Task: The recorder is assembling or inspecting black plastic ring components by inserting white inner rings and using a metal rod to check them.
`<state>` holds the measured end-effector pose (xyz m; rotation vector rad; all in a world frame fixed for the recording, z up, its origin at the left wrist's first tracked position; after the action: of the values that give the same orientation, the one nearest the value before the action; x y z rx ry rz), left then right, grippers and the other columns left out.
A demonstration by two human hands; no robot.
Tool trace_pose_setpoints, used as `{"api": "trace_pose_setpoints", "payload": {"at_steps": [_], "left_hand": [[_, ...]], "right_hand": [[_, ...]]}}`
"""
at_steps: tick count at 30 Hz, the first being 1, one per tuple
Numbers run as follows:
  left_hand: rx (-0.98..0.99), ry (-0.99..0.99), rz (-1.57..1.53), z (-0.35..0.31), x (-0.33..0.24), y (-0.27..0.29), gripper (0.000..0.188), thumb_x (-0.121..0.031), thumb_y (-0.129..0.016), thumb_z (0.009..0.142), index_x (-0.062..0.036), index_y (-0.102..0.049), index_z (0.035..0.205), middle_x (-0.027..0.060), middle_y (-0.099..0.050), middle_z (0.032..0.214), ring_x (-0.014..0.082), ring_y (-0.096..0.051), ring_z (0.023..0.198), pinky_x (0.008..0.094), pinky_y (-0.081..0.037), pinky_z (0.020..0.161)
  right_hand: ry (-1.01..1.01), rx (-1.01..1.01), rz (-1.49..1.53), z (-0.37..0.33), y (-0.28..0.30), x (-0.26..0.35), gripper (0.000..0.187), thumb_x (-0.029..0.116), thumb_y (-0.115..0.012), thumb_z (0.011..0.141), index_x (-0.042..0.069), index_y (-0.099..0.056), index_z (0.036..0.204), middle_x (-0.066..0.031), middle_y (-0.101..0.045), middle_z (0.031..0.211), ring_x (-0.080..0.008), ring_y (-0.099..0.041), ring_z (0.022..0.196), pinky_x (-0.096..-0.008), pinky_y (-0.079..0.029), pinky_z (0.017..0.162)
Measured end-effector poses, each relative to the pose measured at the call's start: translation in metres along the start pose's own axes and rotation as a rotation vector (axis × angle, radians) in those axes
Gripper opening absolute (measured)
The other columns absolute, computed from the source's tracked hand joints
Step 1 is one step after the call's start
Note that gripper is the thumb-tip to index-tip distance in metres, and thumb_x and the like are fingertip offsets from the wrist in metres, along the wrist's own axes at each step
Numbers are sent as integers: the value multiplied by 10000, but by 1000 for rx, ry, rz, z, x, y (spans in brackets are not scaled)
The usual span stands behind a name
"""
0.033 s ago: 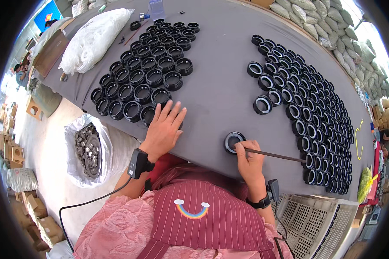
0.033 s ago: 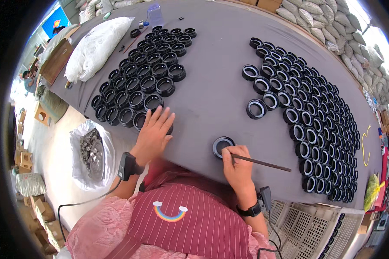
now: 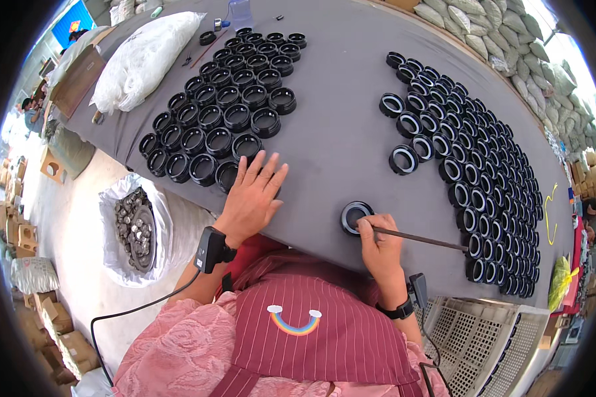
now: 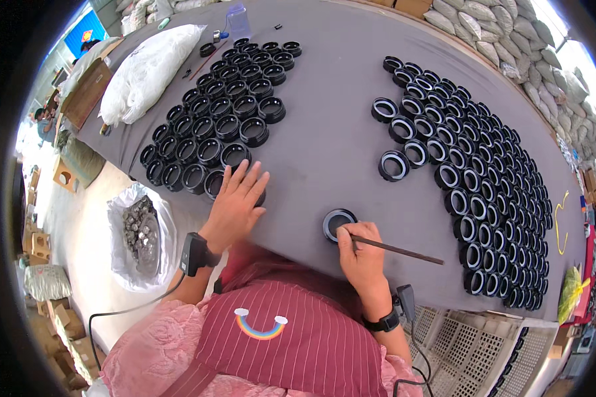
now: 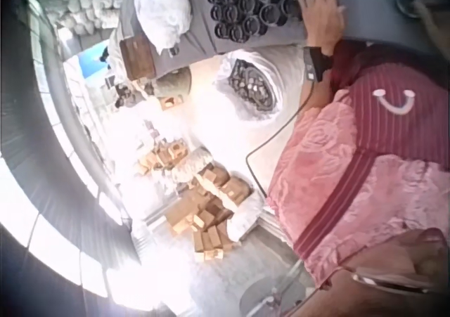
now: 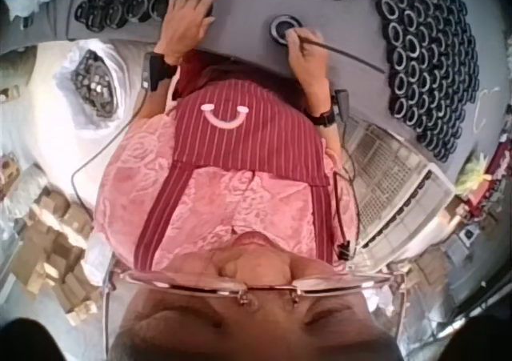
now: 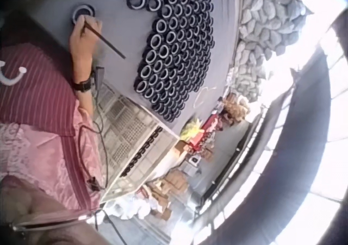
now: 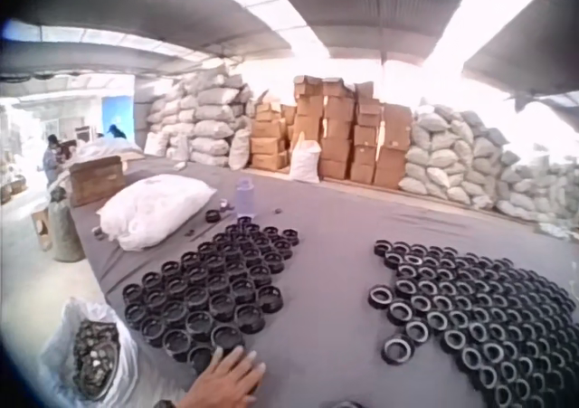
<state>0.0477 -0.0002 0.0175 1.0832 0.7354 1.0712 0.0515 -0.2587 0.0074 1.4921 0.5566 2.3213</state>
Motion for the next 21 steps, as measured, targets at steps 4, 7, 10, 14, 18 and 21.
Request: {"api": "trace_pose_setpoints", "payload": {"at_steps": [4, 7, 10, 14, 18, 21], "left_hand": [[-92, -111, -647, 3, -42, 17, 827, -297, -807, 769, -16, -443, 1456, 199, -513, 1440, 404, -470, 1334, 546, -304, 1170], [-73, -111, -840, 7, -79, -2, 798, -263, -831, 752, -11, -464, 1414, 205, -535, 1405, 402, -502, 1299, 531, -355, 1141], [-84, -99, -914, 3, -84, -16, 723, -222, -849, 737, -15, -498, 1335, 204, -550, 1378, 395, -520, 1274, 511, -390, 1115], [-83, -46, -978, 1, -80, -21, 563, -159, -844, 739, -23, -543, 1195, 205, -554, 1363, 397, -541, 1252, 504, -414, 1109], [-55, -60, -979, 0, -78, -26, 445, -142, -839, 742, -23, -589, 1090, 211, -558, 1358, 399, -562, 1234, 511, -413, 1124], [-33, -85, -990, 2, -79, -25, 334, -137, -837, 742, -24, -618, 967, 220, -560, 1357, 403, -576, 1220, 521, -398, 1140]], "right_hand": [[49, 69, 40, 4, -15, 19, 65, 106, -688, 908, 41, -685, 904, -108, -685, 829, -301, -615, 814, -404, -498, 724], [93, 112, 24, 5, -23, 32, 55, 96, -692, 901, 41, -687, 898, -105, -689, 823, -306, -623, 793, -406, -504, 732], [160, 116, 10, 3, -23, 35, 49, 85, -691, 897, 37, -689, 890, -97, -695, 815, -303, -634, 784, -405, -516, 754], [89, 30, 127, -3, -11, 22, 47, 67, -676, 896, 31, -692, 870, -85, -699, 810, -289, -649, 798, -409, -530, 782], [79, 57, 167, -6, -14, 21, 55, 52, -659, 901, 35, -693, 863, -82, -694, 801, -284, -651, 798, -416, -539, 802], [82, 55, 203, -9, -11, 18, 63, 40, -643, 906, 37, -693, 867, -84, -690, 794, -283, -649, 796, -425, -543, 845]]}}
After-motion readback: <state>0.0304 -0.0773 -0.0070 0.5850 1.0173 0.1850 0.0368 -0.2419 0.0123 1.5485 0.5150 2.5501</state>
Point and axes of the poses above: each hand's wrist, its own z-axis towards the middle knuckle, its own y-axis out of the back of the hand, x = y × z, the point moved 8 cm from there along z, towards the middle knuckle
